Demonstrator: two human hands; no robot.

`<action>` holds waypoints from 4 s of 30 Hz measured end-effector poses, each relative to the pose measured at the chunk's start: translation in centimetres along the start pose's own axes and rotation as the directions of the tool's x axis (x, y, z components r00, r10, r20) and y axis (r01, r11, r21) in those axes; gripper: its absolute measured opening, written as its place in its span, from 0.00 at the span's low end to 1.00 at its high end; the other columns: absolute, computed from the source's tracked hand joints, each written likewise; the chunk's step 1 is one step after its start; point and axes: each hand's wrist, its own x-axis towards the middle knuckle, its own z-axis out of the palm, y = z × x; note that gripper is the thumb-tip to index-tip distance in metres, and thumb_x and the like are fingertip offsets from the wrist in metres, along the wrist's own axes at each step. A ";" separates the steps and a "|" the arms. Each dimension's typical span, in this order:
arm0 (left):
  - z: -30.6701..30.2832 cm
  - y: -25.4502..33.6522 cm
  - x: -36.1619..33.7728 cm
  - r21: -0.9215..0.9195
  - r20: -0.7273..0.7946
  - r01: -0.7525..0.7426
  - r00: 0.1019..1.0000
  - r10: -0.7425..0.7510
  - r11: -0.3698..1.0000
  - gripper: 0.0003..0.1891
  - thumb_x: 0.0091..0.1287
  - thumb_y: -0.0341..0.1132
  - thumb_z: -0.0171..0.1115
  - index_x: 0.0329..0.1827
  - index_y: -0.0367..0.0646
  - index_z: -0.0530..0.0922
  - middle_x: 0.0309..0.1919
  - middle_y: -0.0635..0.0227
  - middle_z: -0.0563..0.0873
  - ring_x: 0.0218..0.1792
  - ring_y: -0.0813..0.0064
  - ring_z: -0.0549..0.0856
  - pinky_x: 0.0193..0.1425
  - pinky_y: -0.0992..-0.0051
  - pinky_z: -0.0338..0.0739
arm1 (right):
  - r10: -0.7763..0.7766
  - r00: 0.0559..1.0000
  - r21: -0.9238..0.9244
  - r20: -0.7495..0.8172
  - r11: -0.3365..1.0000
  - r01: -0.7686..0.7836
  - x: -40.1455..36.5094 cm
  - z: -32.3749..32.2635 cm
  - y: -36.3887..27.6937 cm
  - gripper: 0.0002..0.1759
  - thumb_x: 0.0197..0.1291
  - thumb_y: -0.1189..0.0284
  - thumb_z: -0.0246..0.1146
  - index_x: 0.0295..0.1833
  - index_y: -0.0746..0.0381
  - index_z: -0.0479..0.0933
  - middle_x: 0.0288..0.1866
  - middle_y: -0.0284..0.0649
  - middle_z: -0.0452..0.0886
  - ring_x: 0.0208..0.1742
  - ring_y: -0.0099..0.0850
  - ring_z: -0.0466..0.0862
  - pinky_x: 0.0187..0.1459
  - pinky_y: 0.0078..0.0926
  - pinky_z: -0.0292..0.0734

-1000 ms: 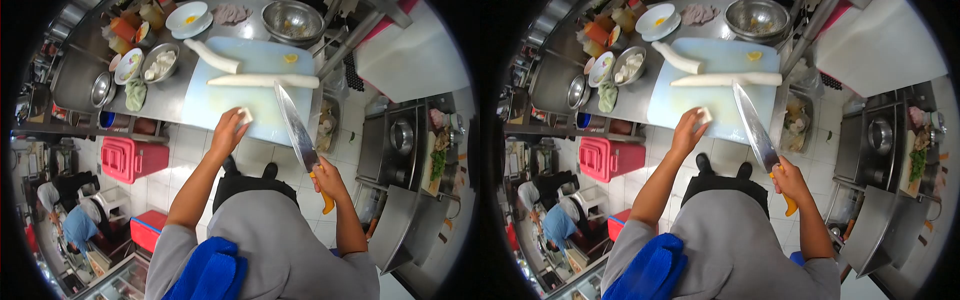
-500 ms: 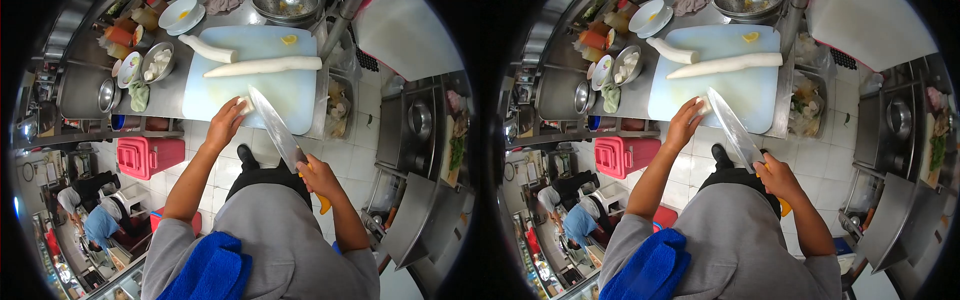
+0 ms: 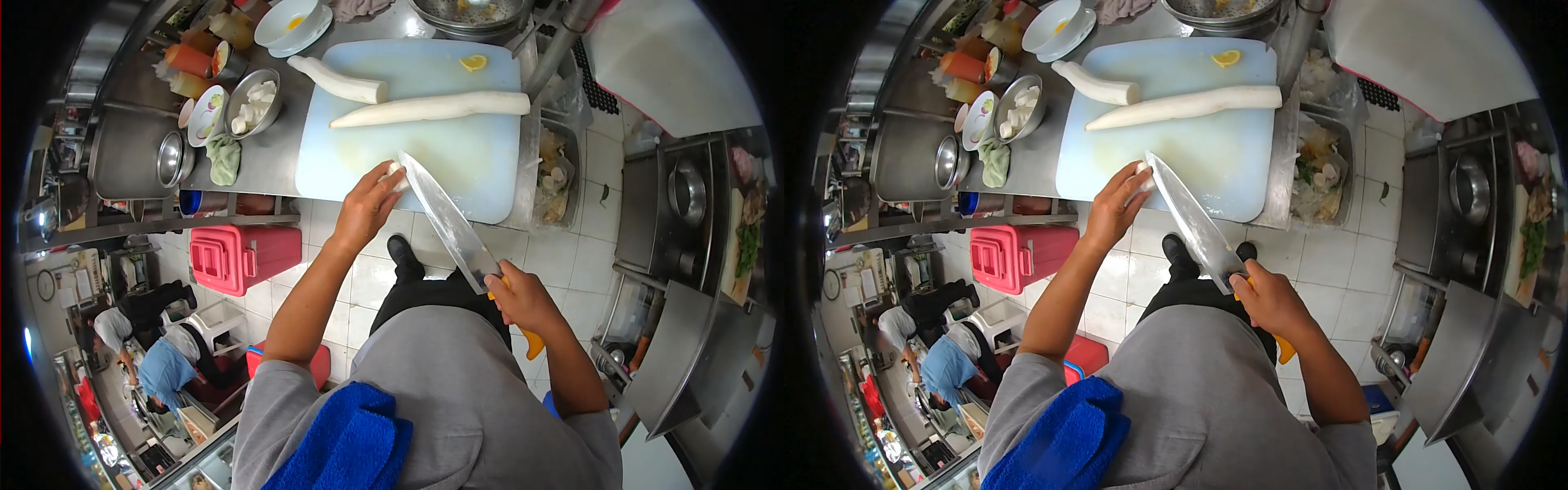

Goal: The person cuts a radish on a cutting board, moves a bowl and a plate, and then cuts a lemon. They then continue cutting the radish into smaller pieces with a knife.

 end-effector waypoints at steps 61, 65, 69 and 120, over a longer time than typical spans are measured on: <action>-0.5 0.2 0.5 0.105 0.078 -0.067 0.995 0.059 0.992 0.25 0.55 0.22 0.70 0.59 0.46 0.80 0.55 0.50 0.80 0.43 0.58 0.86 0.46 0.68 0.84 | -0.043 0.999 -0.225 -0.017 0.974 0.038 -1.5 -0.6 -2.1 0.18 0.70 0.62 0.52 0.43 0.69 0.68 0.26 0.54 0.81 0.24 0.50 0.82 0.33 0.44 0.77; -0.3 -0.1 0.5 0.093 0.058 -0.067 0.996 0.062 0.993 0.26 0.55 0.22 0.70 0.59 0.46 0.80 0.55 0.50 0.80 0.43 0.58 0.87 0.46 0.68 0.84 | 0.025 0.998 -0.103 0.055 0.994 -0.020 -0.8 -0.8 -2.1 0.20 0.70 0.60 0.53 0.42 0.70 0.67 0.23 0.46 0.80 0.17 0.34 0.80 0.26 0.33 0.76; -0.2 -0.2 0.4 0.066 0.049 -0.071 0.997 0.067 0.995 0.26 0.53 0.22 0.70 0.58 0.46 0.81 0.54 0.50 0.80 0.41 0.59 0.85 0.45 0.67 0.83 | 0.051 0.995 -0.082 0.090 0.996 -0.043 -0.3 -1.0 -1.4 0.21 0.70 0.58 0.54 0.41 0.69 0.67 0.22 0.42 0.78 0.16 0.29 0.78 0.24 0.30 0.74; 6.3 8.9 4.4 0.094 0.150 -0.373 0.922 0.358 0.923 0.26 0.69 0.35 0.52 0.71 0.39 0.65 0.75 0.58 0.60 0.77 0.63 0.57 0.77 0.53 0.52 | -0.087 0.995 0.352 -0.056 0.931 0.101 -3.0 -5.0 6.6 0.09 0.68 0.64 0.56 0.44 0.58 0.69 0.19 0.33 0.69 0.14 0.25 0.69 0.16 0.24 0.67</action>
